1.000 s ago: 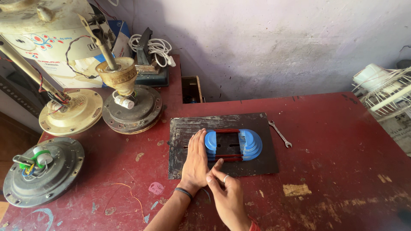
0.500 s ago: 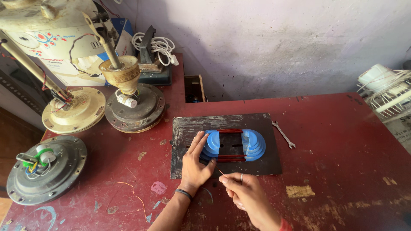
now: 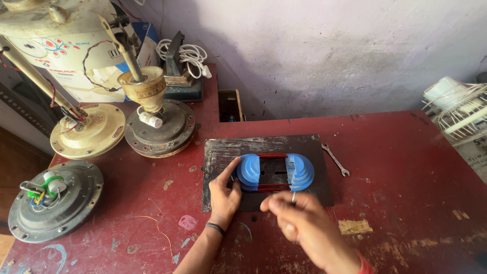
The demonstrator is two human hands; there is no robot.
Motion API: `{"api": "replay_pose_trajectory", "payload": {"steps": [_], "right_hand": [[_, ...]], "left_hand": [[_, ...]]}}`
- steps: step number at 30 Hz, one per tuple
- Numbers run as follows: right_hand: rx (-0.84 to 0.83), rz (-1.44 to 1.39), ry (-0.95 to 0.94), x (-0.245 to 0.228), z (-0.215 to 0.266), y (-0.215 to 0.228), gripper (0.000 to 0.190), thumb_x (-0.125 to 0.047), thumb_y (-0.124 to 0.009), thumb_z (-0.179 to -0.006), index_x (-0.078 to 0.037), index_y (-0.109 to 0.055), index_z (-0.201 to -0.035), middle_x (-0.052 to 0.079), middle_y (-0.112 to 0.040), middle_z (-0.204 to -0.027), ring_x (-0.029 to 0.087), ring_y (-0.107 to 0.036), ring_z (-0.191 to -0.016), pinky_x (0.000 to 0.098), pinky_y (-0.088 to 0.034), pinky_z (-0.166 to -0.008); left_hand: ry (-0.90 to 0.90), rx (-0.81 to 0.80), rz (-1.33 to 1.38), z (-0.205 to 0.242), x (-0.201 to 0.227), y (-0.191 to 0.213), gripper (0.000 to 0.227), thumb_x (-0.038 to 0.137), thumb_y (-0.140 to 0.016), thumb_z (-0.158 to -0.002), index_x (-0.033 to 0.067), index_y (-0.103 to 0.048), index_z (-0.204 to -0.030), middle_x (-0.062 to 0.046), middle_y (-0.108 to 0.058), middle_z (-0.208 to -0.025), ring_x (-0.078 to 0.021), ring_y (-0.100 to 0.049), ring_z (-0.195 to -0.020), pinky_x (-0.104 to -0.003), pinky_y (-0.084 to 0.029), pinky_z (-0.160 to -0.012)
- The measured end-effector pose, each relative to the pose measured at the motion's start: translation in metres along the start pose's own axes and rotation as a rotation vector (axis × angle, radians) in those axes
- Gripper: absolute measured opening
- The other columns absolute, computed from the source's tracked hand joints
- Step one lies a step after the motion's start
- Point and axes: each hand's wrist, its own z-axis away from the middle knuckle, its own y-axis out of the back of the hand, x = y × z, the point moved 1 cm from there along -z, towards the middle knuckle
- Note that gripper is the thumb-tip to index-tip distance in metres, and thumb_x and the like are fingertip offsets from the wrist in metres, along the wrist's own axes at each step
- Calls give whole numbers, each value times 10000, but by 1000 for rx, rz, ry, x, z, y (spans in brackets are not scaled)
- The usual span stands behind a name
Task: The person winds a red insulated copper wire around a blue plastic bobbin mounted on a black rectangular base. The person repeatedly wraps the wire by hand, adjusting the bobbin and wire to form a coil.
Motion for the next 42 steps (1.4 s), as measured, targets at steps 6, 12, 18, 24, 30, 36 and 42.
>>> {"api": "replay_pose_trajectory", "payload": {"steps": [6, 12, 18, 24, 30, 36, 42], "right_hand": [[368, 824, 596, -47, -34, 17, 222, -202, -744, -898, -17, -826, -990, 34, -639, -529, 73, -451, -456, 277, -343, -419], [415, 949, 856, -66, -50, 16, 216, -203, -771, -871, -2, -796, -944, 136, -793, -827, 134, -732, -573, 281, -533, -528], [451, 1051, 1036, -80, -84, 16, 170, -185, -798, -872, -20, -800, -912, 162, -760, -805, 245, -751, -650, 322, -530, -560], [483, 1068, 820, -78, -139, 44, 262, -288, -833, -821, -36, -802, -883, 153, -759, -766, 243, -743, -644, 338, -549, -595], [528, 1006, 598, -56, -176, 74, 376, -356, -889, -737, 3, -793, -793, 136, -744, -702, 206, -715, -621, 343, -558, -608], [499, 882, 224, -34, -181, 103, 322, -290, -909, -775, 7, -807, -843, 149, -661, -624, 181, -564, -535, 340, -432, -525], [444, 696, 268, -13, -163, 125, 196, -169, -833, -835, -26, -813, -967, 126, -712, -690, 134, -531, -543, 307, -405, -515]], "left_hand": [[-71, 39, 33, -1, -3, -3, 509, -125, -537, -874, 44, -653, -1340, -163, -741, -1265, -251, -715, -1195, -330, -543, -1013], [-102, 93, 1, -1, -10, -7, 455, -101, -532, -910, 29, -632, -1334, -145, -742, -1252, -263, -723, -1175, -340, -568, -983], [-257, 180, -231, -1, -15, -13, 380, -61, -550, -955, 50, -680, -1295, -134, -728, -1104, -260, -670, -1034, -355, -563, -891], [-24, 175, -149, -6, -15, -11, 320, 11, -611, -947, 98, -712, -1238, -83, -766, -1057, -217, -635, -885, -321, -554, -801], [-25, 230, -116, -10, -15, -9, 277, 47, -651, -927, 91, -728, -1189, -82, -762, -1012, -185, -676, -903, -316, -560, -840], [-22, 220, -174, -10, -12, -9, 200, 49, -660, -915, 93, -771, -1075, -85, -758, -994, -222, -677, -903, -341, -555, -824], [-123, 181, -209, -9, -8, -6, 234, 5, -616, -913, 82, -769, -1072, -68, -772, -1049, -251, -664, -961, -350, -538, -869]]}}
